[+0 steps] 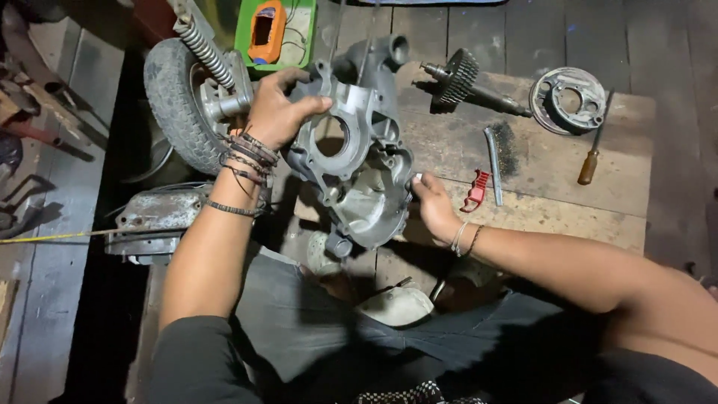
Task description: The person cleans the interior of a disassembled engine casing using a wire brush and a small tool. They scrub the inside surfaces and then use the tool to remove debris from crevices.
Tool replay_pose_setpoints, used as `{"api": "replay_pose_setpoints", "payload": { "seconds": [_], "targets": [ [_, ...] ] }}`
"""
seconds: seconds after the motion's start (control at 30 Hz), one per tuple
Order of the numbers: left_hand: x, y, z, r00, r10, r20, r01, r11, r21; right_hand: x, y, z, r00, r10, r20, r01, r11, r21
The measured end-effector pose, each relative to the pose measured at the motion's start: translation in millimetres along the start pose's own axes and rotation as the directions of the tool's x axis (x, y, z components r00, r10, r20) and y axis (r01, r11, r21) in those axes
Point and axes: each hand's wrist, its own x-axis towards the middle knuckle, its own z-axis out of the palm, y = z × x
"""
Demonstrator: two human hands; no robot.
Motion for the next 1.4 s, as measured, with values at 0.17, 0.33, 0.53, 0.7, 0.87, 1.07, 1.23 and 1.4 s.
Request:
{"api": "replay_pose_setpoints", "payload": {
  "seconds": [0.17, 0.33, 0.53, 0.7, 0.87, 1.07, 1.23, 1.4],
  "targets": [
    [18, -6, 15, 0.988, 0.124, 0.096, -0.122, 0.992, -0.028, -4, 4, 1, 0.991, 0.11, 0.076, -0.12, 0.984, 0.135],
    [28, 13, 17, 0.98, 0.02, 0.196, -0.022, 1.0, 0.006, -23, -36, -1, 0.931, 0.297, 0.21, -0.362, 0.817, 0.45],
    [35, -10, -8, 0.958, 0.079, 0.276, -0.083, 0.997, 0.002, -5, -36, -7, 0.972, 0.038, 0.23, -0.06, 0.994, 0.089],
    [41, -24, -36, 0.937, -0.108, 0.333, 0.09, 0.994, 0.067, 15, -92, -23, 0.824, 0.254, 0.506, -0.059, 0.928, -0.368],
    [36, 4, -20, 0.969, -0.131, 0.209, 0.09, 0.977, 0.192, 31, -182, -55, 0.822, 0.148, 0.549, 0.32, 0.677, -0.662],
    [11, 38, 32, 1.0, 0.022, 0.012, -0.024, 0.95, 0.311, 104, -165, -83, 0.828, -0.533, 0.173, 0.463, 0.476, -0.748],
    [14, 56, 52, 0.991, 0.13, 0.027, -0.122, 0.806, 0.58, 150, -140, -93, 0.725, -0.686, 0.06, 0.458, 0.416, -0.786],
    [-16, 96, 31, 0.984, 0.16, 0.081, -0.178, 0.822, 0.542, 132, -157, -80, 0.835, -0.55, 0.029, 0.375, 0.529, -0.761]
  ]
}}
